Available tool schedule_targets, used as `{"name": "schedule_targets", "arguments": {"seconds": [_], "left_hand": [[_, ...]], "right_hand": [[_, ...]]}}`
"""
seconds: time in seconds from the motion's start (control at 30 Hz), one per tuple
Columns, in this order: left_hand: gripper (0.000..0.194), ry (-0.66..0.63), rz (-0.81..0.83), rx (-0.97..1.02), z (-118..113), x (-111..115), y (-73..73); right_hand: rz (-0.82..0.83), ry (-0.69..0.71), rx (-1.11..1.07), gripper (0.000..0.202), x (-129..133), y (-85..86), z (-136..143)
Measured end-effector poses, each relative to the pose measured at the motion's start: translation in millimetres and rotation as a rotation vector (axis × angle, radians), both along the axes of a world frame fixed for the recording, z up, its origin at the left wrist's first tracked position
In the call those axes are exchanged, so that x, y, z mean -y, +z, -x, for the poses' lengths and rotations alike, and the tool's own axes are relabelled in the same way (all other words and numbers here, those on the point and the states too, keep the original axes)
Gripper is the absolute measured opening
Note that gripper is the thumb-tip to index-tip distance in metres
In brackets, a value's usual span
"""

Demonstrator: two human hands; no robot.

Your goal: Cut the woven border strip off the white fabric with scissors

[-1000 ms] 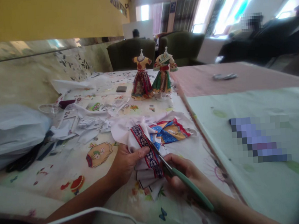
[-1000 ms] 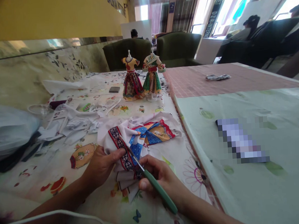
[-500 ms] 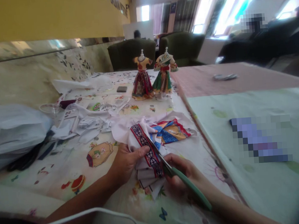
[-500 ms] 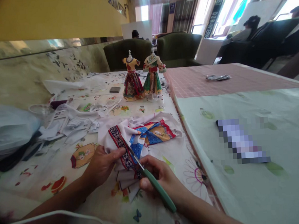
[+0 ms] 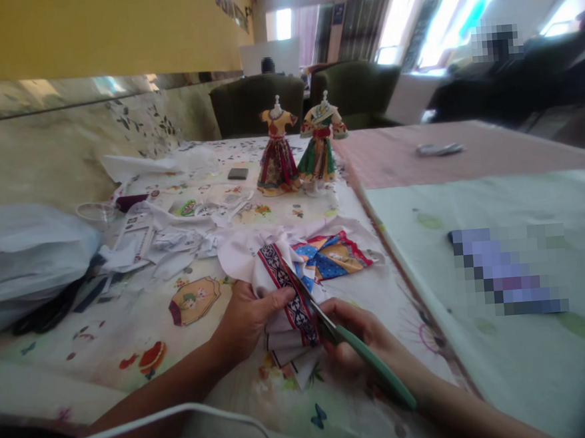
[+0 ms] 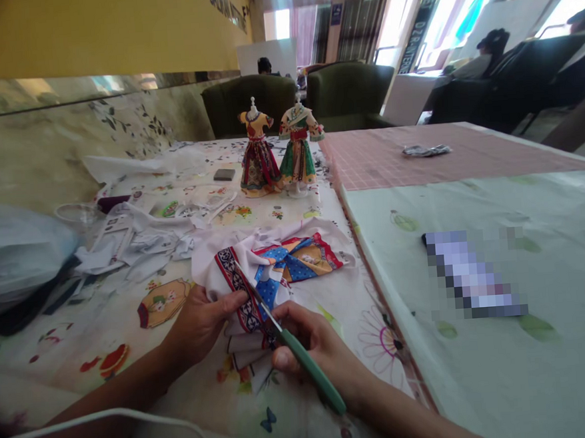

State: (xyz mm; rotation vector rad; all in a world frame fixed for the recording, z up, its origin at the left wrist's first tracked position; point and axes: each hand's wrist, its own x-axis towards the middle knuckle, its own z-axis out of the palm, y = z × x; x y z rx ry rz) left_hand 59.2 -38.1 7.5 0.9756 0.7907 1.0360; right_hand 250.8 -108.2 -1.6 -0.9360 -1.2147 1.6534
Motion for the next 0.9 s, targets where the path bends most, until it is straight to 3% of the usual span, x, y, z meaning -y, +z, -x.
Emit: {"name": "schedule_targets", "arguments": {"seconds": [0.6,0.77,0.9], "left_hand": [[0.030,-0.016,0.003,-0.004,0,0,-1.6],[0.028,0.023,0.003,-0.001,1,1,4.2],[0.037,0.056,0.011,0.001,-2,1,8.4]], "right_hand": [[0.040,-0.033,-0.011,0.056,1,-3.0,1],[0.014,-0.032,0.056,0.057,-1,-2.0,0],[-0.016,-0.025,0.057,0.060,-2,0.2,0]]}}
